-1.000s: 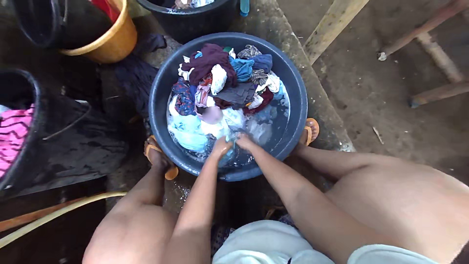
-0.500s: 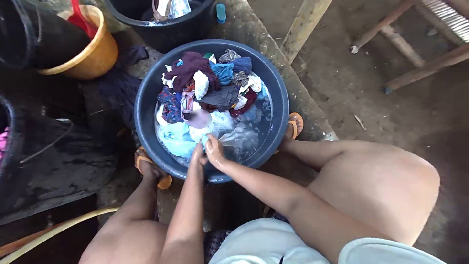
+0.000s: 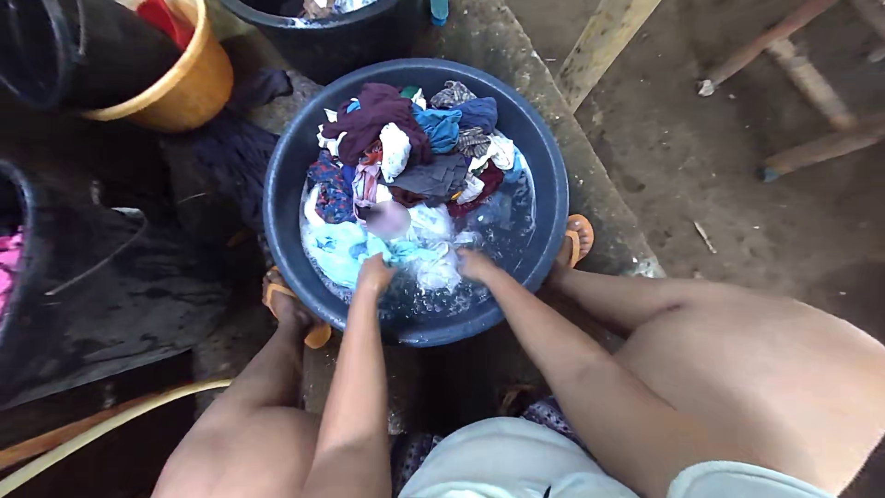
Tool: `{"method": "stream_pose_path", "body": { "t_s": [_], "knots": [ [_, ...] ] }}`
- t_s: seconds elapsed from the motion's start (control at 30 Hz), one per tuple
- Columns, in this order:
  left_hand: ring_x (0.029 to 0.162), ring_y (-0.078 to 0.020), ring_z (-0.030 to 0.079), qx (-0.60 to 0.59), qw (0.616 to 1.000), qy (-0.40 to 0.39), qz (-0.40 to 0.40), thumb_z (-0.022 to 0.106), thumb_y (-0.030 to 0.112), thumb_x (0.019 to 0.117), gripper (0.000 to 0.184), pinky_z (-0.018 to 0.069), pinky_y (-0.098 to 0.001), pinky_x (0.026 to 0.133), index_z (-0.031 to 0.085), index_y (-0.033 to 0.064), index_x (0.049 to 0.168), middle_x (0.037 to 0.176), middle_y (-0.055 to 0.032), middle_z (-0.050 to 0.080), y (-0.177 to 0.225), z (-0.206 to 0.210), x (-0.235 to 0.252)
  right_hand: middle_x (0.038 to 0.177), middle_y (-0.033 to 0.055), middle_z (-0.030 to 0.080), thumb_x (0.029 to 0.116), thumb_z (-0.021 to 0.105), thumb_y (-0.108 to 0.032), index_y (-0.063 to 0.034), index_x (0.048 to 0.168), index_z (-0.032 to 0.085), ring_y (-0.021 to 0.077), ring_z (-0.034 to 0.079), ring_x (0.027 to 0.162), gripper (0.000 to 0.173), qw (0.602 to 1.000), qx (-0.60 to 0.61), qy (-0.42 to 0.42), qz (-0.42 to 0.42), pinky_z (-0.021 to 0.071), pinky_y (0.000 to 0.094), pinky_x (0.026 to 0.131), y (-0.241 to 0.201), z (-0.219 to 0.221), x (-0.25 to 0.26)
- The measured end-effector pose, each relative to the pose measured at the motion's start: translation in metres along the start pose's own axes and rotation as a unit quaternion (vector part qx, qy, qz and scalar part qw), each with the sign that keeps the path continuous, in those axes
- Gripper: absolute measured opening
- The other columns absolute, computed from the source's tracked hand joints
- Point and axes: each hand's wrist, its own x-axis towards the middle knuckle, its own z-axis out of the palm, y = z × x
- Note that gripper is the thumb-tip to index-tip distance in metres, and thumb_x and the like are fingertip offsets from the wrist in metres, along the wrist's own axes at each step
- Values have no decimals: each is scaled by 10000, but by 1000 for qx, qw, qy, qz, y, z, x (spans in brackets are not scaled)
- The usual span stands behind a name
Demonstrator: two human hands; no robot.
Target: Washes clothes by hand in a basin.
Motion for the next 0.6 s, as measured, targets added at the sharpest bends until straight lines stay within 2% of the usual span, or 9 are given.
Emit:
{"method": "stream_pose_path", "body": {
  "t_s": [0.07,0.13,0.23,0.27,0.3,0.4,0.47,0.53,0.6],
  "knots": [
    [1363,-447,510,96,994,-47,-7,626,253,1013,506,411,-621,1111,537,17,1451,1446,-289,536,4,26,4,1534,325,426,1011,599,-185,12,1552,388,495,404,1433,614,991,-100,-88,10,331,672,1150,-17,14,-14],
    [1378,-468,480,142,986,-80,-17,615,210,996,508,439,-639,1081,524,48,1469,1511,-299,452,-1,51,3,1520,337,440,1043,539,-158,98,1477,447,496,397,1440,512,971,-183,-153,17,310,692,1147,-31,17,-29],
    [1348,-469,512,152,982,-114,-8,633,177,983,477,441,-656,1063,554,-8,1415,1461,-298,513,-10,66,-5,1506,324,467,1043,563,-236,68,1417,544,498,407,1432,482,956,-241,-169,-8,307,724,1128,-30,6,-30],
    [1342,-461,522,147,982,-117,-2,621,187,998,460,434,-656,1067,556,-14,1406,1436,-292,541,-7,59,-8,1500,312,483,1042,577,-274,41,1415,564,485,415,1433,489,960,-230,-159,-30,307,706,1143,-27,-3,-26],
    [1343,-454,525,130,986,-109,4,600,204,1015,449,427,-652,1076,554,-8,1408,1426,-284,554,0,46,-12,1480,326,493,1050,580,-288,60,1406,563,484,427,1423,498,966,-203,-153,-55,308,683,1152,-28,-15,-25],
    [1278,-481,562,25,999,-15,41,585,233,1036,409,413,-677,1060,603,-45,1337,1320,-320,608,27,-7,-29,1342,355,574,1055,597,-212,118,1326,580,482,530,1303,428,977,-105,-129,-136,361,632,1119,-52,-68,-58],
    [1154,-490,620,-70,990,65,100,586,221,1033,380,453,-691,984,612,-47,1302,1203,-327,646,44,-39,-55,1266,304,628,1037,626,-176,67,1303,601,437,601,1212,361,971,-94,-97,-195,430,610,1069,-83,-114,-113],
    [990,-433,657,-138,967,133,168,563,194,1030,317,495,-655,869,613,-35,1244,1083,-287,665,63,-66,-96,1161,262,667,1006,671,-161,36,1272,616,389,649,1084,336,956,-69,-53,-282,488,595,981,-104,-148,-166],
    [874,-345,655,-175,938,181,237,563,197,1034,279,517,-580,790,605,-31,1189,987,-229,659,81,-81,-134,1043,192,683,974,704,-171,7,1225,629,299,657,952,316,929,-31,-7,-369,525,533,880,-116,-167,-209]
  ]
}}
